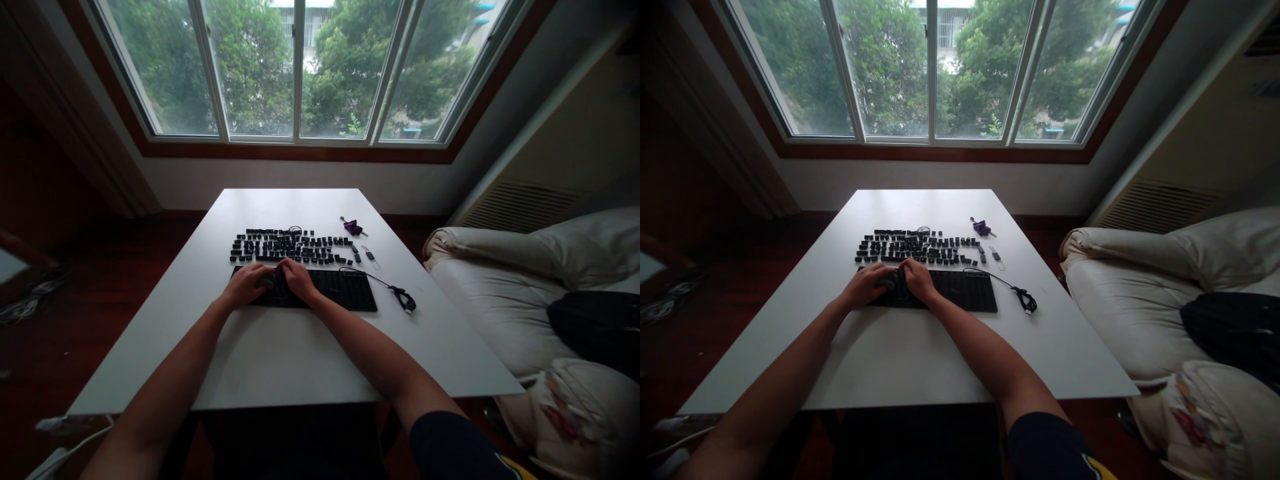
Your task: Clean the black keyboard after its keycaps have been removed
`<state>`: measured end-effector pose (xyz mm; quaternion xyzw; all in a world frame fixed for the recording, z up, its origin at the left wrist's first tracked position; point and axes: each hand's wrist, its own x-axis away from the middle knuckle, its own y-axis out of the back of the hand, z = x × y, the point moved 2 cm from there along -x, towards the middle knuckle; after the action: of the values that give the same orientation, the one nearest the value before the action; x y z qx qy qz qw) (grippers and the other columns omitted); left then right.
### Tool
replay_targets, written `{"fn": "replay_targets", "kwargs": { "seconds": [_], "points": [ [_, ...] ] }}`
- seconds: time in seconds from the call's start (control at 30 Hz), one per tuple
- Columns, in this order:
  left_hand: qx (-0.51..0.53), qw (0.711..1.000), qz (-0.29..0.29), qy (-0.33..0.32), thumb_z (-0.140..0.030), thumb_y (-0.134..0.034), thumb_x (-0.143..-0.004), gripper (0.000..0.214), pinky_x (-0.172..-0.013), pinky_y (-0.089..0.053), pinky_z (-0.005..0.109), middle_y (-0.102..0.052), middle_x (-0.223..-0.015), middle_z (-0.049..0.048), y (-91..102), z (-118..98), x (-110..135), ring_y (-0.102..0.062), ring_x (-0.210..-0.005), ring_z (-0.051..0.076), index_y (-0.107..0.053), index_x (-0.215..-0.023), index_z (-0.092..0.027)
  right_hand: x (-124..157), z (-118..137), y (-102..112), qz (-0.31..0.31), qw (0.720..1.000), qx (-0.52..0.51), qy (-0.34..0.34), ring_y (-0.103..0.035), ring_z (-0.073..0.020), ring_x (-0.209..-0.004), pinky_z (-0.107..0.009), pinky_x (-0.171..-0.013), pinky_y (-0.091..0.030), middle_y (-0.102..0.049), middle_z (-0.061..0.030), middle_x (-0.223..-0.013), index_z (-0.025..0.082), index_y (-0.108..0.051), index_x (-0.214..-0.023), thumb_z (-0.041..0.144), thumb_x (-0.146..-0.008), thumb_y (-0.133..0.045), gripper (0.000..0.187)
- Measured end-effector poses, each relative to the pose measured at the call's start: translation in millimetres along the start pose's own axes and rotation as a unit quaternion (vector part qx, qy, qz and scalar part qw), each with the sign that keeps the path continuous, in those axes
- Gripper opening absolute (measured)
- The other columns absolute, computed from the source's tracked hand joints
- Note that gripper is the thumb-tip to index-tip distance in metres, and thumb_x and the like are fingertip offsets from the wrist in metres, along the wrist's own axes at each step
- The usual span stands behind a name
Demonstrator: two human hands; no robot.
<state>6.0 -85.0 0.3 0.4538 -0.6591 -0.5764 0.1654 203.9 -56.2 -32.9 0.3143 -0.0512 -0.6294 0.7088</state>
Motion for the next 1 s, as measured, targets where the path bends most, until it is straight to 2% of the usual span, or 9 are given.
{"fn": "replay_targets", "kwargs": {
  "seconds": [0.23,0.43,0.7,1.0],
  "points": [
    [-0.025,0.998,0.029,0.047,-0.023,-0.061,-0.081,0.033,-0.080,-0.049,0.032,-0.071,-0.110,0.0048,9.9,8.9,1.7,-0.066,-0.093,0.023,-0.069,-0.113,-0.027,0.1,-0.2,0.5,-0.004,1.000,0.000,0.009,-0.063,-0.0185,-0.090,-0.028,-0.082,-0.044,-0.071,-0.0003,-0.094,0.024,-0.069,-0.093,0.020,-0.096,-0.046,0.024],
    [-0.007,0.997,0.048,0.054,-0.026,-0.061,-0.081,0.028,-0.078,-0.048,0.031,-0.071,-0.104,0.0033,12.2,15.4,4.3,-0.066,-0.089,0.022,-0.068,-0.108,-0.026,2.6,5.3,-1.5,0.012,1.000,-0.002,0.019,-0.063,-0.0188,-0.093,-0.028,-0.085,-0.044,-0.072,-0.0011,-0.097,0.024,-0.069,-0.093,0.019,-0.096,-0.047,0.023],
    [-0.026,1.000,0.004,0.015,-0.022,-0.061,-0.081,0.036,-0.083,-0.049,0.034,-0.067,-0.107,0.0056,-1.0,2.1,0.0,-0.064,-0.094,0.023,-0.066,-0.116,-0.027,1.8,0.3,-5.0,0.004,0.999,0.022,0.023,-0.061,-0.0194,-0.093,-0.029,-0.085,-0.042,-0.071,-0.0026,-0.096,0.023,-0.070,-0.094,0.019,-0.096,-0.047,0.023],
    [-0.025,1.000,-0.006,-0.002,-0.018,-0.061,-0.079,0.050,-0.096,-0.048,0.040,-0.066,-0.117,0.0073,-10.2,-5.9,-3.2,-0.063,-0.105,0.026,-0.063,-0.128,-0.028,1.7,1.2,-4.6,0.009,0.999,0.050,0.014,-0.060,-0.0192,-0.096,-0.029,-0.087,-0.042,-0.070,-0.0026,-0.098,0.024,-0.070,-0.095,0.021,-0.099,-0.045,0.025]
  ]
}}
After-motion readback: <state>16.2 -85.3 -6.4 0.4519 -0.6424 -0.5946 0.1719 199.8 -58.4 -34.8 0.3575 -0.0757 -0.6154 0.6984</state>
